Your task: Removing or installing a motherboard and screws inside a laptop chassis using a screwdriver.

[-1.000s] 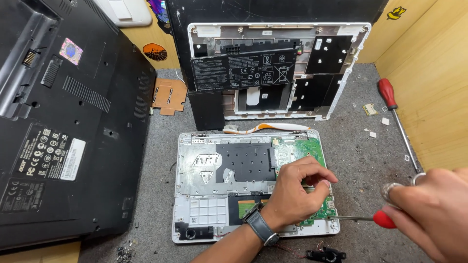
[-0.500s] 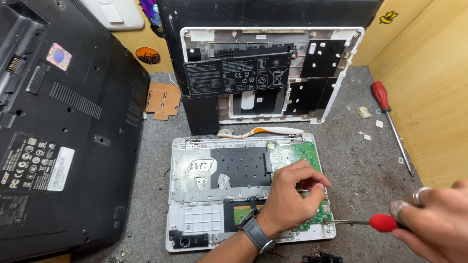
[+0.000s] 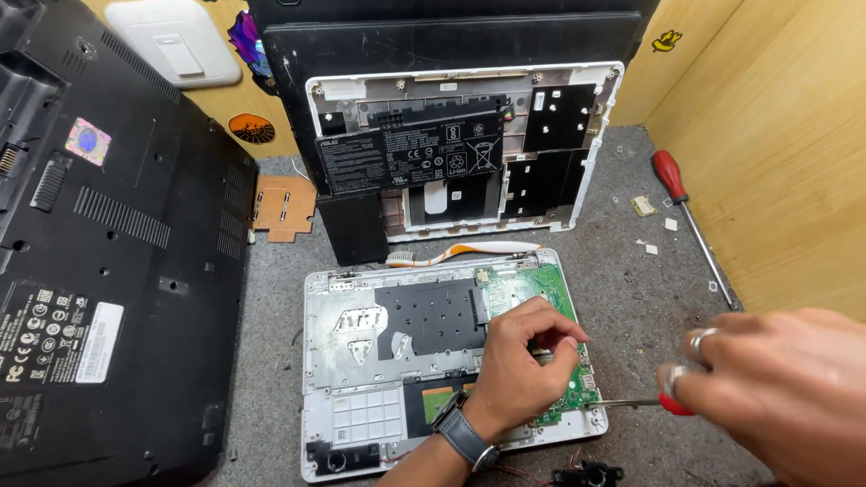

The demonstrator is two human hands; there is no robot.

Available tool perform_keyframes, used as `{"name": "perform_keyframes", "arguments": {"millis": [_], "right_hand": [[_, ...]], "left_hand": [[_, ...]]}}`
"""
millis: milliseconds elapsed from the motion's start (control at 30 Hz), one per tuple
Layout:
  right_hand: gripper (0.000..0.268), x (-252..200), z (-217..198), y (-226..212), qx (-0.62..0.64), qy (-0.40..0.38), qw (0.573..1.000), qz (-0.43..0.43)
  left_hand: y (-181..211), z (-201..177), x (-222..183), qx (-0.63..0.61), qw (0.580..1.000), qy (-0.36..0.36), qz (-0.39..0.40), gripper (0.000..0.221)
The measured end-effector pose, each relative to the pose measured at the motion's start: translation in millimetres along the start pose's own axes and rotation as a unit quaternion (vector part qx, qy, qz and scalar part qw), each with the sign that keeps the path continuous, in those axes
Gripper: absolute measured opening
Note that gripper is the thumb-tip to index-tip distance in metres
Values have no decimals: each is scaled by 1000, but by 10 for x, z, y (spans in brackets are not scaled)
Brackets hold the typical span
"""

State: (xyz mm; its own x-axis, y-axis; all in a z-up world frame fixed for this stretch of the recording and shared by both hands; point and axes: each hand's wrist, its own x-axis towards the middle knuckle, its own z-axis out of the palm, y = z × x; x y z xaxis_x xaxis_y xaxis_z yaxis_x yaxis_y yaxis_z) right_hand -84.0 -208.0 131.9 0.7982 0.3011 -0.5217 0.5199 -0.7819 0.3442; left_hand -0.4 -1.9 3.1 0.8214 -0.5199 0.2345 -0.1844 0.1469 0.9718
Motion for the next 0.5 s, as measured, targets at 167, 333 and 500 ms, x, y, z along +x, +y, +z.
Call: {"name": "perform_keyframes", "arguments": {"millis": [167, 333, 500], "right_hand": [[36, -27, -260, -84, 38, -239, 953, 182], [50, -346, 233, 238, 61, 14, 954, 294], [24, -288, -31, 69, 156, 171, 895, 381]], "left_hand": [[56, -11, -11, -1, 999, -35, 4, 12], [17, -52, -11, -7, 998, -40, 40, 26], [160, -98, 30, -124, 991, -6, -40, 75]]}}
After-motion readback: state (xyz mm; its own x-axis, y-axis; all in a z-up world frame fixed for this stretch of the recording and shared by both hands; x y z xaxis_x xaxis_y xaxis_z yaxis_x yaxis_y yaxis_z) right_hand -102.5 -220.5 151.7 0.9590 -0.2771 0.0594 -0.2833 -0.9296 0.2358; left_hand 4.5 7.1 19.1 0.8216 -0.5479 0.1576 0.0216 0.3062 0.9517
